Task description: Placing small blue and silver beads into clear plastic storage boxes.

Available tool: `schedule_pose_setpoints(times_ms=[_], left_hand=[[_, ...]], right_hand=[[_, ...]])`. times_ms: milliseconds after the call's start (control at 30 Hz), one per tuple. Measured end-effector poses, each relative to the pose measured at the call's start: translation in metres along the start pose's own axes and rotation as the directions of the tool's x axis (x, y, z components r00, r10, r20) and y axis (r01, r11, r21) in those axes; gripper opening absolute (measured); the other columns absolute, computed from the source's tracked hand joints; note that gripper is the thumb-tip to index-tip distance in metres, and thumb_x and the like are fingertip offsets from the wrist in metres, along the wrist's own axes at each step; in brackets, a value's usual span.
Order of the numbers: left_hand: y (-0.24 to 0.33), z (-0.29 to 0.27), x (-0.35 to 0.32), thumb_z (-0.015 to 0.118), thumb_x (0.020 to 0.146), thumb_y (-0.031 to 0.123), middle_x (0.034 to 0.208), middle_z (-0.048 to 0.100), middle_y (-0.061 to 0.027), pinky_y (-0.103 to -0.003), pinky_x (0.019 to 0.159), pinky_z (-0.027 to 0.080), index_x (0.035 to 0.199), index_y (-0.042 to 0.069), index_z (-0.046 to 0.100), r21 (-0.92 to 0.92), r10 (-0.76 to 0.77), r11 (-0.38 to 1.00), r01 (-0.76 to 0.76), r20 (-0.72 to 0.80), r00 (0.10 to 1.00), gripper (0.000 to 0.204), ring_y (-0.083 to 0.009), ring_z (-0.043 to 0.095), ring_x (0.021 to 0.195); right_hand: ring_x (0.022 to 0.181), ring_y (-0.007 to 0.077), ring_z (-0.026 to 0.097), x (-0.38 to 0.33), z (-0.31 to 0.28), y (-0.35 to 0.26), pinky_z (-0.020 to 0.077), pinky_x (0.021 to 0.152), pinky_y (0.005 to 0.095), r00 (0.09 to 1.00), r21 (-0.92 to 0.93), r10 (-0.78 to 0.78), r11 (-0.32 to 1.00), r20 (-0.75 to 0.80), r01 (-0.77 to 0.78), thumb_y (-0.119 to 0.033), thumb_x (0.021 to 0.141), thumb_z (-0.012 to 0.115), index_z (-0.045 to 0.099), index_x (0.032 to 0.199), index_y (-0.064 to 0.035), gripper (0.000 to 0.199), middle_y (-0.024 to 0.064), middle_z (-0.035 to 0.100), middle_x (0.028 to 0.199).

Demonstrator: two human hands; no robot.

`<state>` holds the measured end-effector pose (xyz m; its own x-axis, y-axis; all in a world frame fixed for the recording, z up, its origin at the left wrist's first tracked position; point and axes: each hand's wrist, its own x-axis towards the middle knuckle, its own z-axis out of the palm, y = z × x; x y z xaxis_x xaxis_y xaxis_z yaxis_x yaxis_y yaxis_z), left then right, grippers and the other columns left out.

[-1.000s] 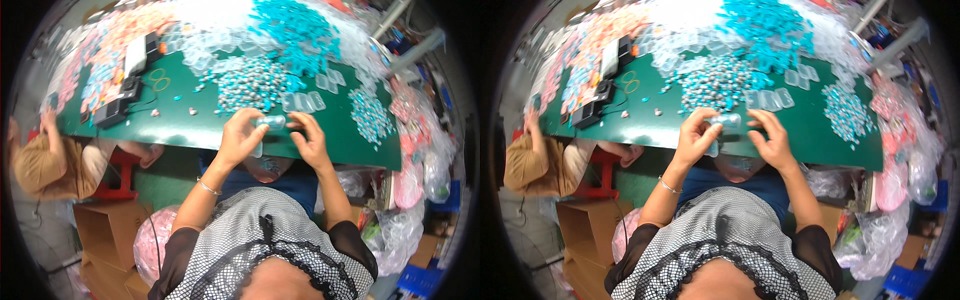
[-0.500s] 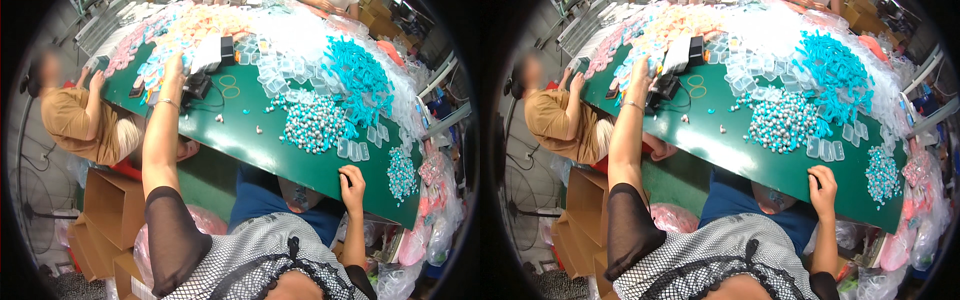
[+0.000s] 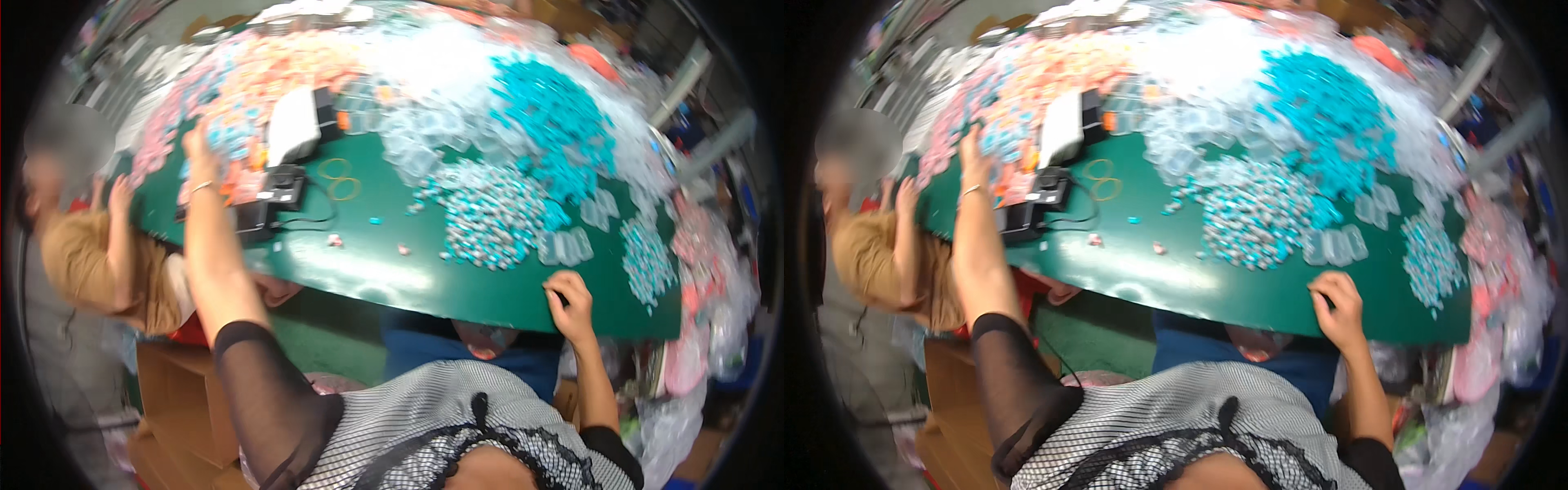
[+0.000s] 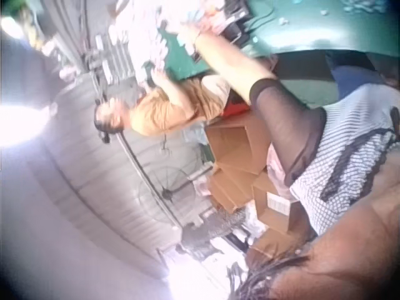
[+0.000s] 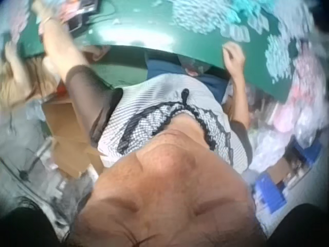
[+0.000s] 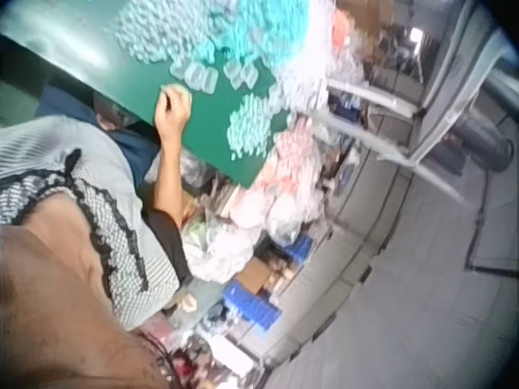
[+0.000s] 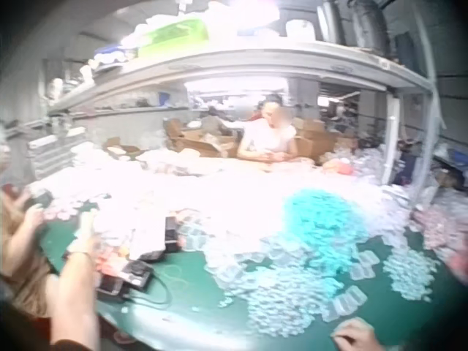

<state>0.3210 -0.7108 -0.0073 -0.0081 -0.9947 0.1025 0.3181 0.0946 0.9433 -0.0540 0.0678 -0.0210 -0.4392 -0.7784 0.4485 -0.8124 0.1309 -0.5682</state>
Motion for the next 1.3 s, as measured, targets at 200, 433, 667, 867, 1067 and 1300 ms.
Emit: schedule_pose_setpoints(times_ms=[200, 433, 667, 867, 1067, 1300], left_hand=[[-0.007, -0.006, -0.006, 0.074, 0.085, 0.022, 0.113, 0.065, -0.0119, -0.036, 0.09, 0.049, 0.116, -0.005, 0.063, 0.475, 0.414, 0.817, -0.327, -0.087, 0.906, 0.043, -0.0217, 0.062, 0.102], [0.011, 0.15, -0.258, 0.057, 0.094, 0.008, 0.115, 0.067, -0.0099, -0.028, 0.094, 0.046, 0.115, -0.003, 0.066, 0.201, 0.454, 0.821, -0.534, 0.337, 0.825, 0.026, -0.0156, 0.061, 0.105], [0.003, 0.208, -0.513, 0.06, 0.077, -0.006, 0.102, 0.065, -0.011, -0.035, 0.082, 0.05, 0.098, 0.003, 0.068, -0.049, 0.423, 0.719, -0.693, 0.822, 0.381, 0.024, -0.0243, 0.063, 0.092], [-0.029, 0.25, -0.607, 0.07, 0.077, 0.008, 0.095, 0.064, -0.0083, -0.041, 0.08, 0.044, 0.099, 0.01, 0.068, 0.072, 0.301, 0.571, -0.818, 0.908, 0.29, 0.022, -0.028, 0.06, 0.092], [-0.056, 0.314, -0.622, 0.065, 0.077, 0.013, 0.084, 0.06, -0.003, -0.039, 0.073, 0.039, 0.088, 0.013, 0.067, 0.137, 0.407, 0.278, -0.951, 0.88, 0.246, 0.011, -0.023, 0.056, 0.083], [-0.057, 0.315, -0.633, 0.065, 0.077, 0.016, 0.078, 0.061, -0.0074, -0.041, 0.069, 0.043, 0.078, 0.009, 0.065, 0.202, 0.288, 0.346, -0.916, 0.907, 0.308, 0.007, -0.0261, 0.061, 0.078]], right_hand=[[0.088, 0.0286, 0.063, 0.004, 0.006, 0.006, 0.0506, 0.078, 0.037, 0.999, 0.082, 0.024, 0.996, -0.021, -0.022, 0.001, 0.08, 0.066, 0.068, 0.09, -0.0035, 0.011, 0.011, 0.065, 0.092], [0.123, 0.031, 0.047, 0.032, -0.018, 0.014, 0.0347, 0.102, 0.0463, 0.998, -0.419, -0.057, 0.907, -0.014, 0.046, -0.022, 0.078, 0.075, 0.057, 0.127, -0.0132, 0.054, 0.009, 0.058, 0.125], [0.118, 0.0259, 0.052, 0.048, -0.011, 0.041, 0.0283, 0.104, 0.0544, 0.979, -0.478, -0.181, 0.854, 0.097, 0.206, -0.027, 0.081, 0.073, 0.06, 0.123, -0.0144, 0.045, 0.0054, 0.062, 0.119], [0.105, 0.0278, 0.061, 0.055, -0.026, 0.074, 0.0396, 0.098, 0.0414, 0.954, -0.476, -0.247, 0.868, -0.17, 0.14, -0.018, 0.088, 0.067, 0.067, 0.113, -0.0103, 0.026, 0.0076, 0.067, 0.108], [0.083, 0.0075, 0.059, 0.036, -0.035, 0.067, 0.0481, 0.073, 0.0226, 0.9, 0.313, 0.303, 0.928, -0.314, -0.203, -0.014, 0.096, 0.063, 0.066, 0.116, -0.0012, 0.024, 0.0018, 0.067, 0.095], [0.064, 0.0306, 0.067, -0.01, -0.029, 0.025, 0.0505, 0.059, 0.0418, 0.908, -0.076, 0.332, 0.93, -0.255, -0.361, -0.02, 0.084, 0.072, 0.059, 0.117, -0.007, 0.038, 0.0141, 0.067, 0.074]])
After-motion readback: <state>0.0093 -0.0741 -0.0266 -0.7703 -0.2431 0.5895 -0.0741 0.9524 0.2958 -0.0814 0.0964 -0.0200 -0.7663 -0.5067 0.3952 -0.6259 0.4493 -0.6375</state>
